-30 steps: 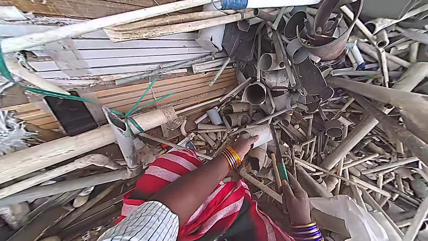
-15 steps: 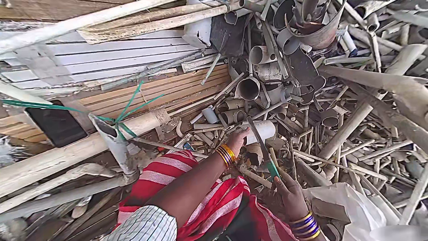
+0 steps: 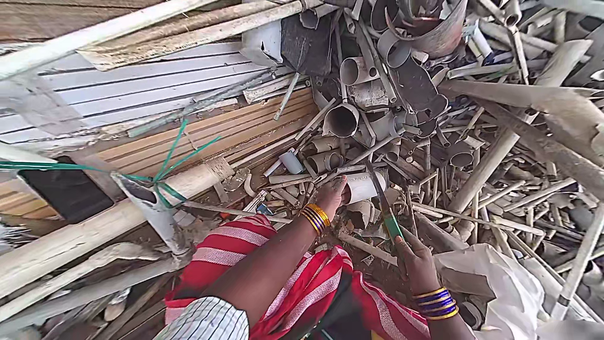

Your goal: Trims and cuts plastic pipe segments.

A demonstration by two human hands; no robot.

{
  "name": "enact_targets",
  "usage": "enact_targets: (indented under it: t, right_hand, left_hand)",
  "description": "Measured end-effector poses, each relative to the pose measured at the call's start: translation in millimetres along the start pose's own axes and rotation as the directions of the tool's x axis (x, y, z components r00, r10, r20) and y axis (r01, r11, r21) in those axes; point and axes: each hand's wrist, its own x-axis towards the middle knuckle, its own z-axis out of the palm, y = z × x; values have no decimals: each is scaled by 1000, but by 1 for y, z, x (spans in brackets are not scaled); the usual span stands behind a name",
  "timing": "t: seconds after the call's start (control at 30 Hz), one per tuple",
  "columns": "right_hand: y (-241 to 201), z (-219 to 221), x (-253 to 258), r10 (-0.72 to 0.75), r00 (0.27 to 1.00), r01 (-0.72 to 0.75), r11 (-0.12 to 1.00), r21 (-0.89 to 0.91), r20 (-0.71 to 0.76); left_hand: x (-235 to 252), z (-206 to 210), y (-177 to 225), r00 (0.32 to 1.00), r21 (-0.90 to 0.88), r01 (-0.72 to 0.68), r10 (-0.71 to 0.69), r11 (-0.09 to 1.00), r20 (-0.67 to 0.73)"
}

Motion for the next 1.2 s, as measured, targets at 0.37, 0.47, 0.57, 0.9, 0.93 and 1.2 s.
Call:
enact_targets:
  t: [0.37, 0.47, 0.57, 0.9, 0.93, 1.2]
  right_hand:
    - [5, 5, -5, -63, 998, 64, 997, 36, -16]
    - [8, 16, -13, -142, 981, 155, 983, -94, 129]
    - [4, 8, -1, -48, 999, 47, 997, -56, -22]
    - [3, 11, 6, 51, 997, -48, 998, 45, -62]
    - [-1, 9, 8, 112, 990, -106, 992, 67, -88]
    - [-2, 18, 1, 129, 990, -118, 978, 174, -58]
  left_hand:
    - [5, -5, -8, 988, 268, -153, 146, 951, 43]
    - [6, -5, -9, 986, 260, -169, 162, 951, 46]
    - [0, -9, -4, 974, 396, -220, 182, 892, 131]
    - [-10, -9, 3, 925, 762, -379, 194, 524, 327]
    - [-12, -8, 2, 913, 765, -406, 198, 500, 356]
    - [-25, 1, 2, 896, 855, -444, 132, 267, 424]
